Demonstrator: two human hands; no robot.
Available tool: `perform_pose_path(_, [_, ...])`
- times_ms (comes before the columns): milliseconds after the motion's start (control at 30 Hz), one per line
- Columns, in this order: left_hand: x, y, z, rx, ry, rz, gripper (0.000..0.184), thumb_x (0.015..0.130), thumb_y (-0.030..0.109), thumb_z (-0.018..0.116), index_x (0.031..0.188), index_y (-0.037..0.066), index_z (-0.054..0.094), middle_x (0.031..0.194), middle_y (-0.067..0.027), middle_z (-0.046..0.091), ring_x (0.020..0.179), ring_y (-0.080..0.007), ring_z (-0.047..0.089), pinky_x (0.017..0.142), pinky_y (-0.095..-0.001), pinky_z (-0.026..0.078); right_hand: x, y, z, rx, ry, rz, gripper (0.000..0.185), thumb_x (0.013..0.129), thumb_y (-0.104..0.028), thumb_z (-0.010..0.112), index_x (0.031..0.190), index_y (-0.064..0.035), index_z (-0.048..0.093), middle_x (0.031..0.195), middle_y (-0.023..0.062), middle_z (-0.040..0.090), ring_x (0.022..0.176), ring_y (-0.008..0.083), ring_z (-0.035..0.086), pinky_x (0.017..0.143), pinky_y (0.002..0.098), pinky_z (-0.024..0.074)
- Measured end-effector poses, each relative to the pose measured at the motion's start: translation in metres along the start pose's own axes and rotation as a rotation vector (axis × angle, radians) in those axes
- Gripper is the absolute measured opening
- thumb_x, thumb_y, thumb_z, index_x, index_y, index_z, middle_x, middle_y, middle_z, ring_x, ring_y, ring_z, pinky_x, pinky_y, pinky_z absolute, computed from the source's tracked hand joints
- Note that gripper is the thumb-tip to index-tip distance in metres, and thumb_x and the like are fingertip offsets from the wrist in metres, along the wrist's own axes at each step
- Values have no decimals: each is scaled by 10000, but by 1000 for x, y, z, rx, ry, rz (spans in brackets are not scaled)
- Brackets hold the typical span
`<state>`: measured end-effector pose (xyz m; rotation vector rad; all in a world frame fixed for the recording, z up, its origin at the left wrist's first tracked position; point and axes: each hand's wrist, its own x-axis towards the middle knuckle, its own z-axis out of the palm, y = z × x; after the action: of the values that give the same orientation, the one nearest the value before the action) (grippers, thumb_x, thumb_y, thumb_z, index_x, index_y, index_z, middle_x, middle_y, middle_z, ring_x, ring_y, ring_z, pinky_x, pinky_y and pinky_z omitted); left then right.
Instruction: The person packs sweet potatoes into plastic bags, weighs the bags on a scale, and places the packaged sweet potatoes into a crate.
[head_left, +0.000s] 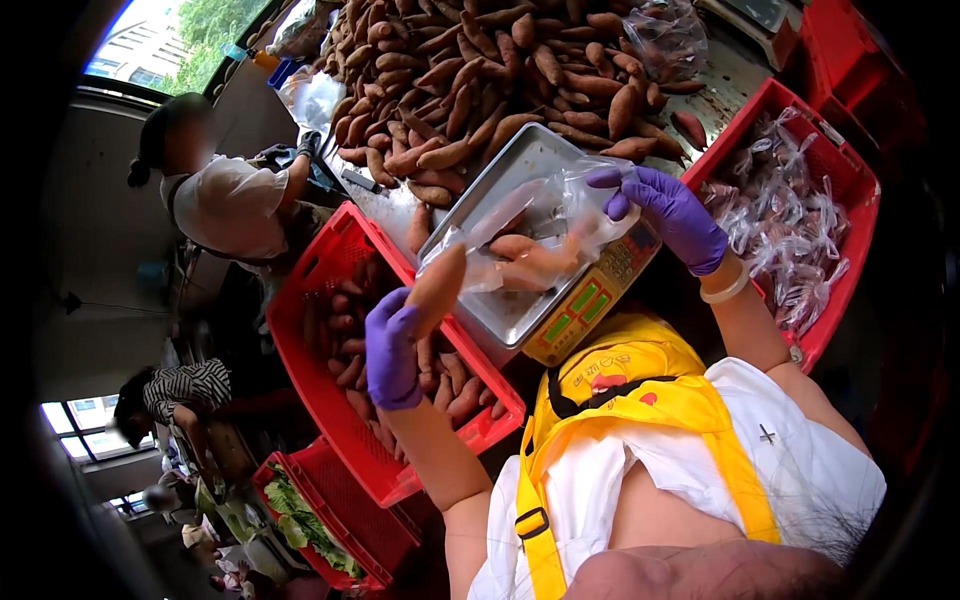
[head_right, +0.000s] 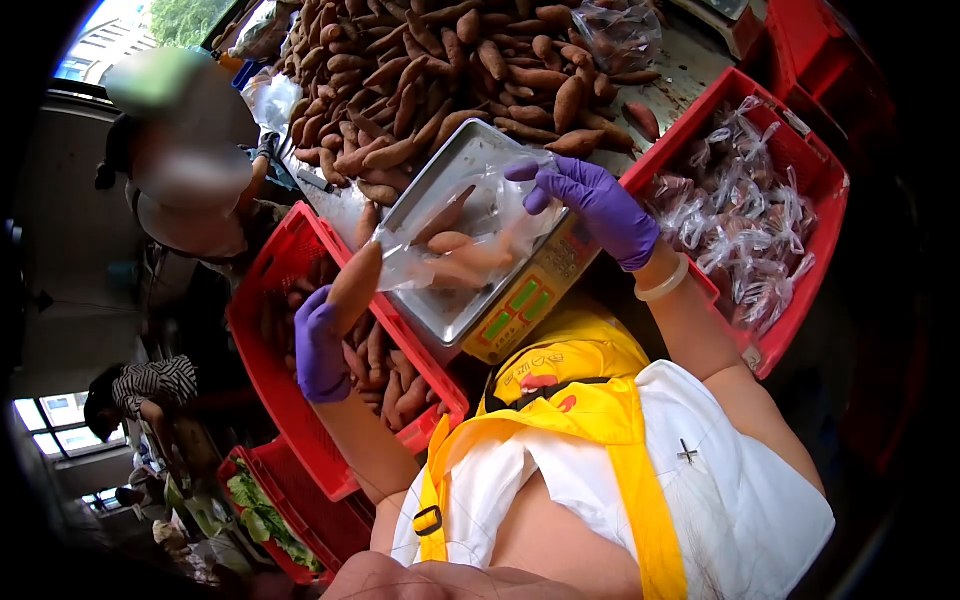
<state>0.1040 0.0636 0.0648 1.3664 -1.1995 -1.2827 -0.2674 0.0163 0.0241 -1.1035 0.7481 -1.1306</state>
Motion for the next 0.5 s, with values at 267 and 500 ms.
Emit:
perform_pose_path(267, [-100,-121,-121,663,700,-246,369,901,299,658,1027,-47,635,889,-91,657,758,-161,582,696,-320,501,-18,-2,-14,-346,45,27,587,886,-410,664,1328,-60,499,1224,59,563,1162,148,513,1005,290,392])
perform_pose_path(500, [-124,-130,-105,823,740,-155,458,918,239,631,1267,-44,543,1083,-169,665,923,-221,648,804,-325,512,-7,4,-5,-412,49,-31,597,883,-403,669,1340,-61,497,1196,49,567,1143,127,513,1005,273,387])
